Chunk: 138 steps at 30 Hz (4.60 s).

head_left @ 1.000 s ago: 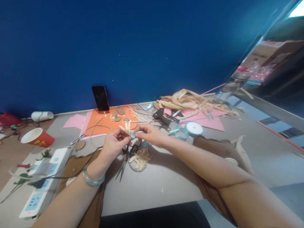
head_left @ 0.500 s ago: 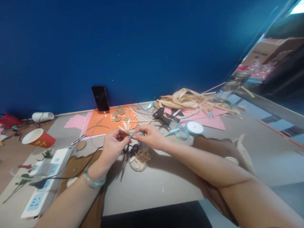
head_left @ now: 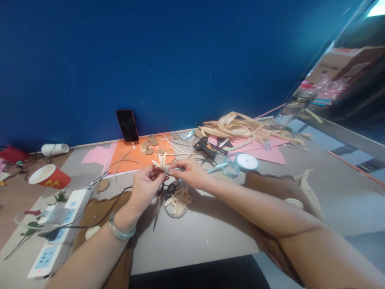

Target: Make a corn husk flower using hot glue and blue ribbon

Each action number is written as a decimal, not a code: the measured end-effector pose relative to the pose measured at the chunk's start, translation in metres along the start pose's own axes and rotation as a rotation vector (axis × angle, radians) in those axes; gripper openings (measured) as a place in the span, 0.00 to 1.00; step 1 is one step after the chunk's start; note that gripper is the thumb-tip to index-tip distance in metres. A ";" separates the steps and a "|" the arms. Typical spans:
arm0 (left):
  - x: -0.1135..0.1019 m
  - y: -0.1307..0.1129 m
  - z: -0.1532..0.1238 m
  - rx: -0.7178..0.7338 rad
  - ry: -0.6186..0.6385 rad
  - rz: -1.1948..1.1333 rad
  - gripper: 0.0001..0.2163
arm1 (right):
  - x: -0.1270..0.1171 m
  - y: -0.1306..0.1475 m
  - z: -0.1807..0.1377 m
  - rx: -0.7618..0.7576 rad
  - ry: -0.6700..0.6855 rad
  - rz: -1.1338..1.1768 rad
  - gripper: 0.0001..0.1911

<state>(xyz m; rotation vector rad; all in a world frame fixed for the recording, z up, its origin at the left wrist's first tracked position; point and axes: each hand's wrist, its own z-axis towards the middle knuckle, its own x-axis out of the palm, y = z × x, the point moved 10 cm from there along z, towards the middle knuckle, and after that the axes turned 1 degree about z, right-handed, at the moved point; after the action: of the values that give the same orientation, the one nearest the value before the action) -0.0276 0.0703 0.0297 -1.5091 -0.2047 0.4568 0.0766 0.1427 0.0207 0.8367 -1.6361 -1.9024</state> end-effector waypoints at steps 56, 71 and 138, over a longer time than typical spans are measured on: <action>0.001 0.007 0.000 -0.085 0.052 -0.066 0.12 | 0.005 -0.012 -0.002 0.121 0.123 0.131 0.11; 0.003 0.021 0.002 -0.154 0.049 -0.254 0.16 | 0.006 -0.003 -0.004 0.120 0.172 0.198 0.11; 0.042 0.041 -0.017 -0.463 0.420 -0.442 0.08 | 0.003 -0.002 -0.003 0.094 0.159 0.201 0.17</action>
<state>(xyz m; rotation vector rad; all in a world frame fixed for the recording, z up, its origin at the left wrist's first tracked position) 0.0104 0.0721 -0.0183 -1.9070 -0.3159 -0.2841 0.0766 0.1387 0.0181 0.8054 -1.6550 -1.5930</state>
